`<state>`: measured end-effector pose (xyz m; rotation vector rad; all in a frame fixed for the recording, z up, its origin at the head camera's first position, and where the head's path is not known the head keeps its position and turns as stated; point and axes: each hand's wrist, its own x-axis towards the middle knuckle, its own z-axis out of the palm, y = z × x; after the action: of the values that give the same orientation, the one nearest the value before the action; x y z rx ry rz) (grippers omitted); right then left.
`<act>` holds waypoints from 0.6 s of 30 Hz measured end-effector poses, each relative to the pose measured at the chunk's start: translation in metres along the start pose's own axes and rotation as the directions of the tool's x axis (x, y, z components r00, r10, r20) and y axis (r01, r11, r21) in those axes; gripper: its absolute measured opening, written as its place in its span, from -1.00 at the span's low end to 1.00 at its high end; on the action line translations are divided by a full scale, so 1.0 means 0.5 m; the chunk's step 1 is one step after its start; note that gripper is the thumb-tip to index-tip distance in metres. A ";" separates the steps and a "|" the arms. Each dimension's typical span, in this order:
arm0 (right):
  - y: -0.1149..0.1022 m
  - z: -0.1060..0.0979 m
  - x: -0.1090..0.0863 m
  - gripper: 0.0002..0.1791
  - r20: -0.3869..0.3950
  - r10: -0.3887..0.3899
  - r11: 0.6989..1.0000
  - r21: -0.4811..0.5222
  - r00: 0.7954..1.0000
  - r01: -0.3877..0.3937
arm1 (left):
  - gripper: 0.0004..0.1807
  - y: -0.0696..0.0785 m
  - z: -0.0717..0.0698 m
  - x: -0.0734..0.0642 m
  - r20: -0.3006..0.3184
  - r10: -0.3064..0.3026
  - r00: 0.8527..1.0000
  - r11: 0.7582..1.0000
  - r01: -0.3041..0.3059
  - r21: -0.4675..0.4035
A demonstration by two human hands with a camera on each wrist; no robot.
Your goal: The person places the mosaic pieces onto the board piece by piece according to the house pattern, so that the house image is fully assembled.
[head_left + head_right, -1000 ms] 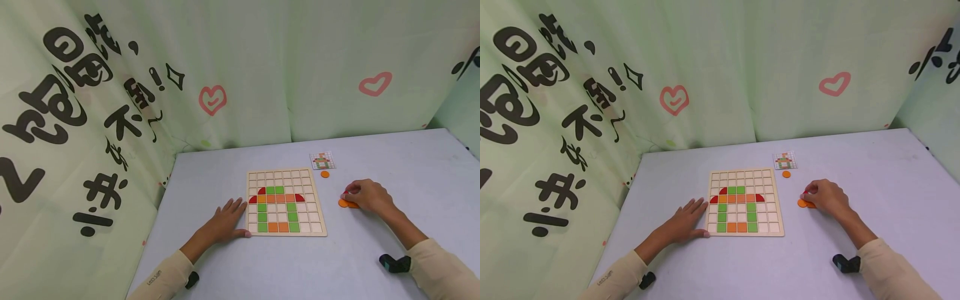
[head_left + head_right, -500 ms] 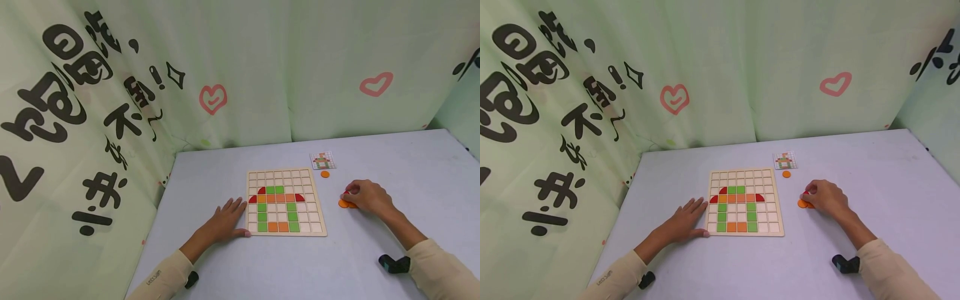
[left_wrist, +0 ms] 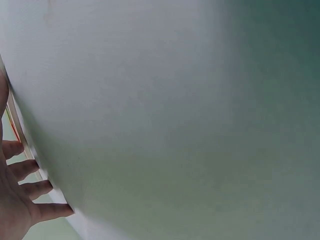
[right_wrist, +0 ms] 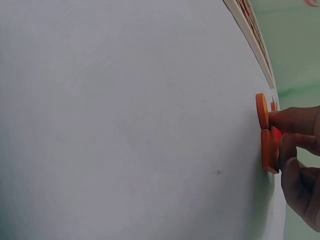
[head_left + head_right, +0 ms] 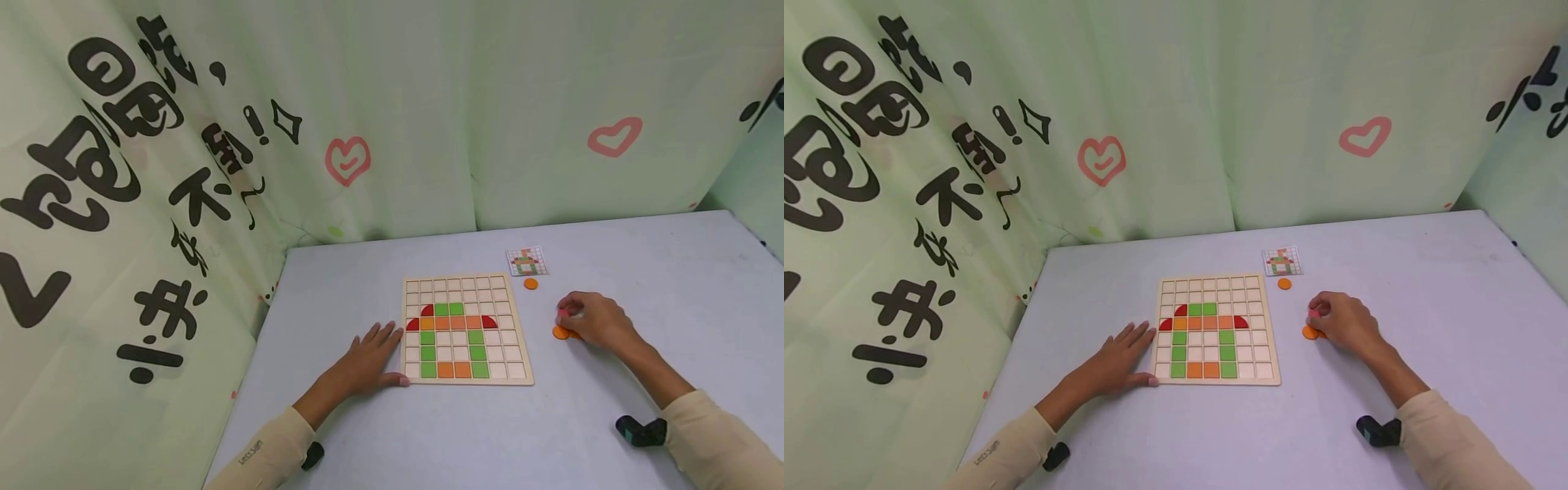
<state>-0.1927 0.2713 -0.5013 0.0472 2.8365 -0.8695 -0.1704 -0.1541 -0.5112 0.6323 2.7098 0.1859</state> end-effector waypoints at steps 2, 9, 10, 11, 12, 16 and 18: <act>-0.001 0.002 0.001 -0.67 0.003 -0.021 1.000 0.017 1.000 0.021 | 0.10 0.000 0.000 0.001 0.002 -0.001 1.000 1.000 0.001 -0.004; -0.004 0.013 0.007 -0.67 0.019 -0.059 0.996 0.074 0.998 0.058 | 0.10 -0.001 0.000 0.000 0.004 -0.004 1.000 1.000 0.004 -0.017; -0.005 0.014 0.008 -0.67 0.025 -0.062 0.995 0.076 0.998 0.060 | 0.10 -0.001 0.000 -0.001 0.004 -0.004 1.000 1.000 0.004 -0.015; -0.006 0.015 0.009 -0.67 0.031 -0.062 0.995 0.077 0.998 0.060 | 0.10 -0.001 0.000 -0.001 0.005 -0.005 1.000 1.000 0.005 -0.014; -0.006 0.015 0.009 -0.66 0.038 -0.065 0.995 0.079 0.997 0.061 | 0.10 -0.001 0.001 -0.001 0.005 -0.005 1.000 1.000 0.005 -0.012; -0.011 0.013 0.013 -0.62 0.059 -0.072 0.994 0.089 0.996 0.066 | 0.09 -0.001 0.002 0.000 0.005 -0.005 1.000 1.000 0.005 -0.004; -0.014 0.011 0.016 -0.60 0.061 -0.077 0.993 0.094 0.995 0.071 | 0.09 -0.001 0.003 0.000 0.005 -0.004 1.000 1.000 0.004 -0.001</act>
<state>-0.2000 0.2620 -0.5033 -0.0742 2.7527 -0.9978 -0.1702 -0.1543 -0.5125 0.6259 2.7063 0.1846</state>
